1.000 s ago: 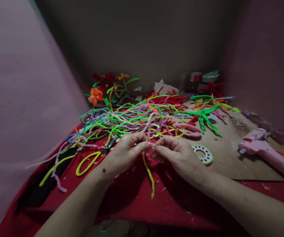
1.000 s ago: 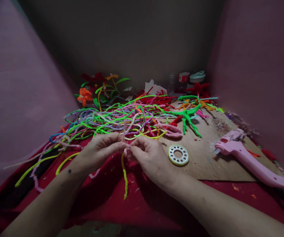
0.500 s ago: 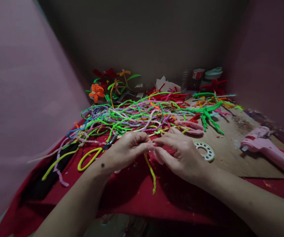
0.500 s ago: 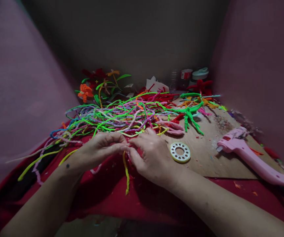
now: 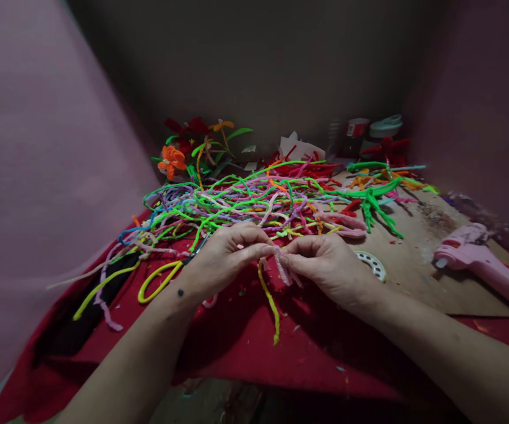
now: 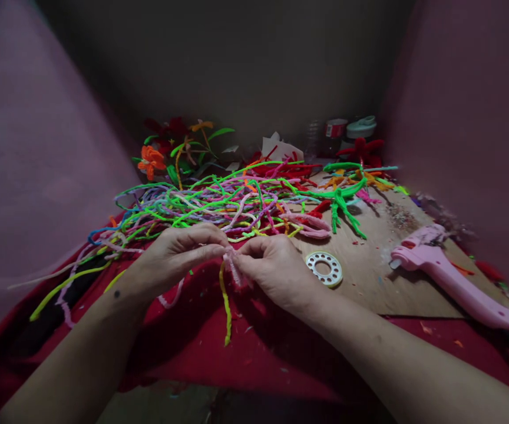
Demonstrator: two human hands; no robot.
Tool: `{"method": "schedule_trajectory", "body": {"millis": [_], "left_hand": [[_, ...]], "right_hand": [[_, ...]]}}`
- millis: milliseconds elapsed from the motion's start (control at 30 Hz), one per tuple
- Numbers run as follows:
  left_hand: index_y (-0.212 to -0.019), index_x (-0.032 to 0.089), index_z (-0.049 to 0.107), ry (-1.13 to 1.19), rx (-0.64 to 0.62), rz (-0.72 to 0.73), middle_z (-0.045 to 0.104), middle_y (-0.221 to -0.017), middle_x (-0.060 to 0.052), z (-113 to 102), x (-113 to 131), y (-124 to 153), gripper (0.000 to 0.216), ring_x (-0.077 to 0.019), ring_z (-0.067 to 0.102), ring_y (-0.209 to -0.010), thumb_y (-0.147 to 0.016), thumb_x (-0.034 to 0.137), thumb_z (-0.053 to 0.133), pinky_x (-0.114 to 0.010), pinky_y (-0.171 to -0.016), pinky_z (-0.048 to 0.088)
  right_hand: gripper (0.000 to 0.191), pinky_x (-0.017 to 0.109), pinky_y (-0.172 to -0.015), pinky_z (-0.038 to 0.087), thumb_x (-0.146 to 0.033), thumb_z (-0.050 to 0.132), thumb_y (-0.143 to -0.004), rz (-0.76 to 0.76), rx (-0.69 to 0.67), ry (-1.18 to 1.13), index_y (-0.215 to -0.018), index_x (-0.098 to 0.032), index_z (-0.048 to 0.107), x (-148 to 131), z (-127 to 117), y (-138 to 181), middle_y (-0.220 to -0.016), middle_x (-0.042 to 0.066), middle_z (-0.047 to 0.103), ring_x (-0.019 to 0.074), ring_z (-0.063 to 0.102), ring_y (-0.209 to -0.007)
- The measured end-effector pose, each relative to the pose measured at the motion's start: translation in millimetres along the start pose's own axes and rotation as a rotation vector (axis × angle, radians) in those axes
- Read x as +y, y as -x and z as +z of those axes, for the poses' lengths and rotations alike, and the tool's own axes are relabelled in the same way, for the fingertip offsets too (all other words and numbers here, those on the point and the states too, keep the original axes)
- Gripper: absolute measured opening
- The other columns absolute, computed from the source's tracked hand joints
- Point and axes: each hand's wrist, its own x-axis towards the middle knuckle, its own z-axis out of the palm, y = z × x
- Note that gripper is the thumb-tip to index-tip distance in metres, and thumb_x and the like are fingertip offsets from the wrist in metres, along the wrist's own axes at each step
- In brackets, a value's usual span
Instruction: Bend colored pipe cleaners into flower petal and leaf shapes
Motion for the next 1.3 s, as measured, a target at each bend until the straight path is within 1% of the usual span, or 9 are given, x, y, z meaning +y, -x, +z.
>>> {"method": "schedule_trajectory", "body": {"millis": [133,233,400,533,633,800,933,1067,1300], "left_hand": [[-0.08,0.013,0.066,0.21,-0.117,-0.144,0.063,-0.073,-0.002,4.8,-2.7,-1.6,0.021,-0.0135,0.055,-0.068,-0.07,0.031,0.063,-0.023,-0.065,0.042],[-0.076,0.012,0.065,0.302,-0.129,-0.211,0.059,-0.066,0.0,13.3,-5.8,-3.1,0.017,-0.0106,0.051,-0.061,-0.07,0.028,0.063,-0.022,-0.061,0.04],[-0.063,0.012,0.06,0.246,-0.094,-0.23,0.051,-0.055,0.003,23.7,-2.5,-4.5,0.014,-0.0076,0.042,-0.05,-0.07,0.022,0.056,-0.02,-0.052,0.033],[-0.064,0.012,0.06,0.188,-0.145,-0.238,0.05,-0.054,0.002,23.6,-3.6,-4.9,0.015,-0.0076,0.039,-0.048,-0.07,0.023,0.051,-0.021,-0.048,0.031],[-0.065,0.013,0.058,0.172,-0.171,-0.235,0.05,-0.055,0.002,20.0,-10.4,-5.3,0.014,-0.0074,0.039,-0.047,-0.071,0.023,0.05,-0.02,-0.047,0.03],[-0.07,0.014,0.058,0.219,-0.188,-0.211,0.052,-0.058,0.002,17.5,-16.2,-6.7,0.012,-0.0075,0.04,-0.048,-0.07,0.023,0.051,-0.02,-0.046,0.03],[-0.068,0.014,0.057,0.278,-0.168,-0.217,0.053,-0.058,0.002,18.4,-15.0,-6.9,0.011,-0.0076,0.041,-0.048,-0.069,0.025,0.054,-0.02,-0.046,0.031],[-0.067,0.014,0.06,0.301,-0.137,-0.188,0.055,-0.058,0.001,18.7,-11.9,-5.5,0.01,-0.0091,0.047,-0.051,-0.066,0.023,0.055,-0.021,-0.05,0.035],[-0.065,0.014,0.062,0.359,-0.166,-0.121,0.061,-0.065,-0.001,19.9,-3.9,-3.8,0.01,-0.0144,0.057,-0.066,-0.066,0.015,0.052,-0.024,-0.062,0.043]], "right_hand": [[0.027,0.019,-0.042,0.029,-0.033,0.058,-0.076,-0.031,0.09,-0.025,-0.057,-0.015,0.058,-1.2,1.4,1.1,-0.048,-0.004,0.05,0.0056,0.038,-0.043],[0.025,0.02,-0.042,0.028,-0.031,0.058,-0.077,-0.062,0.119,-0.029,-0.058,-0.015,0.058,-1.7,2.6,1.1,-0.048,-0.004,0.048,0.0054,0.036,-0.043],[0.024,0.02,-0.043,0.03,-0.032,0.056,-0.079,-0.06,0.146,-0.044,-0.061,-0.015,0.059,3.1,4.0,-0.9,-0.047,-0.004,0.048,0.0062,0.039,-0.042],[0.023,0.021,-0.043,0.031,-0.031,0.056,-0.078,-0.073,0.167,0.011,-0.062,-0.015,0.059,6.4,4.9,-1.8,-0.048,-0.004,0.051,0.0063,0.04,-0.042],[0.02,0.02,-0.042,0.031,-0.029,0.058,-0.076,-0.064,0.174,-0.015,-0.061,-0.015,0.057,5.6,5.7,-1.9,-0.047,-0.005,0.05,0.0053,0.039,-0.039],[0.022,0.019,-0.038,0.028,-0.035,0.059,-0.076,0.012,0.136,-0.182,-0.064,-0.016,0.053,3.9,6.4,-1.5,-0.044,-0.006,0.048,0.0053,0.039,-0.037],[0.021,0.019,-0.037,0.029,-0.037,0.057,-0.078,0.027,0.03,-0.299,-0.072,-0.017,0.053,5.4,5.5,-0.8,-0.047,-0.006,0.049,0.0054,0.039,-0.036],[0.025,0.018,-0.038,0.031,-0.041,0.055,-0.08,-0.007,-0.037,-0.31,-0.072,-0.018,0.051,8.4,5.6,-0.7,-0.056,-0.005,0.052,0.0047,0.041,-0.04],[0.024,0.018,-0.035,0.028,-0.042,0.053,-0.081,0.001,-0.064,-0.354,-0.074,-0.019,0.048,8.9,7.6,-1.0,-0.057,-0.005,0.052,0.0045,0.038,-0.038]]}}
